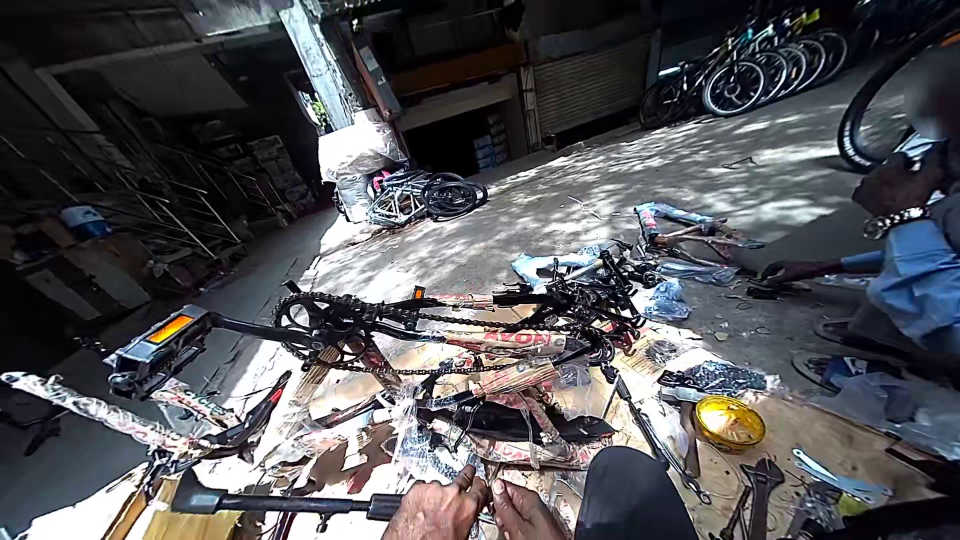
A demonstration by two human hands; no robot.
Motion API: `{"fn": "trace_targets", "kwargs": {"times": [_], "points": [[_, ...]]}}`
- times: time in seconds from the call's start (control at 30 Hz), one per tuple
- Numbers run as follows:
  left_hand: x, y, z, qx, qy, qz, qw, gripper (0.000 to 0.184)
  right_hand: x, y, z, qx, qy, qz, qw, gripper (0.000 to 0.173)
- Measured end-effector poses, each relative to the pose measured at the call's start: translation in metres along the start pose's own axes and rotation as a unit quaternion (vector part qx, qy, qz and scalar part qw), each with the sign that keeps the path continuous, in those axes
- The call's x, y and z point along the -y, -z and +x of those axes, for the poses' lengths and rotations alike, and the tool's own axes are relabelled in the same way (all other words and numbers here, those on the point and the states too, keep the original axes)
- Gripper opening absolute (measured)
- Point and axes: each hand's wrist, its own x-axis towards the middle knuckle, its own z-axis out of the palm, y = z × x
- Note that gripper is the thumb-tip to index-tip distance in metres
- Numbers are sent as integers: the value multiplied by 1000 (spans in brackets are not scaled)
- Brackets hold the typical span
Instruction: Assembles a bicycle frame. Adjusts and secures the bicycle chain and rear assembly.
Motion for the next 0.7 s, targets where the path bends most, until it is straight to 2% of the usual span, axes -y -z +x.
{"fn": "trace_targets", "kwargs": {"times": [0.03, 0.1, 0.17, 0.27, 0.4, 0.53, 0.63, 0.7], "points": [[-2, 14, 3, 20, 3, 11, 1000, 35, 6, -2, -2, -11, 12, -8, 1000, 46], [-12, 47, 12, 107, 23, 31, 994, 31, 21, -5, -8, -46, 60, -36, 997, 47], [-28, 78, 21, 189, 48, 68, 978, 24, 36, -5, -14, -68, 114, -83, 988, 37], [-49, 105, 35, 268, 58, 131, 953, 21, 45, -1, -20, -70, 133, -112, 982, 30], [-63, 124, 50, 265, 26, 168, 949, 22, 44, 10, -23, -70, 129, -87, 985, 28], [-85, 127, 59, 254, 33, 183, 949, 19, 43, 27, -20, -83, 106, -33, 990, 27], [-88, 135, 60, 240, 26, 176, 954, 21, 37, 41, -13, -66, 148, 0, 987, 28], [-88, 144, 60, 216, 16, 162, 963, 20, 42, 45, -12, -106, 187, -9, 977, 32]]}}
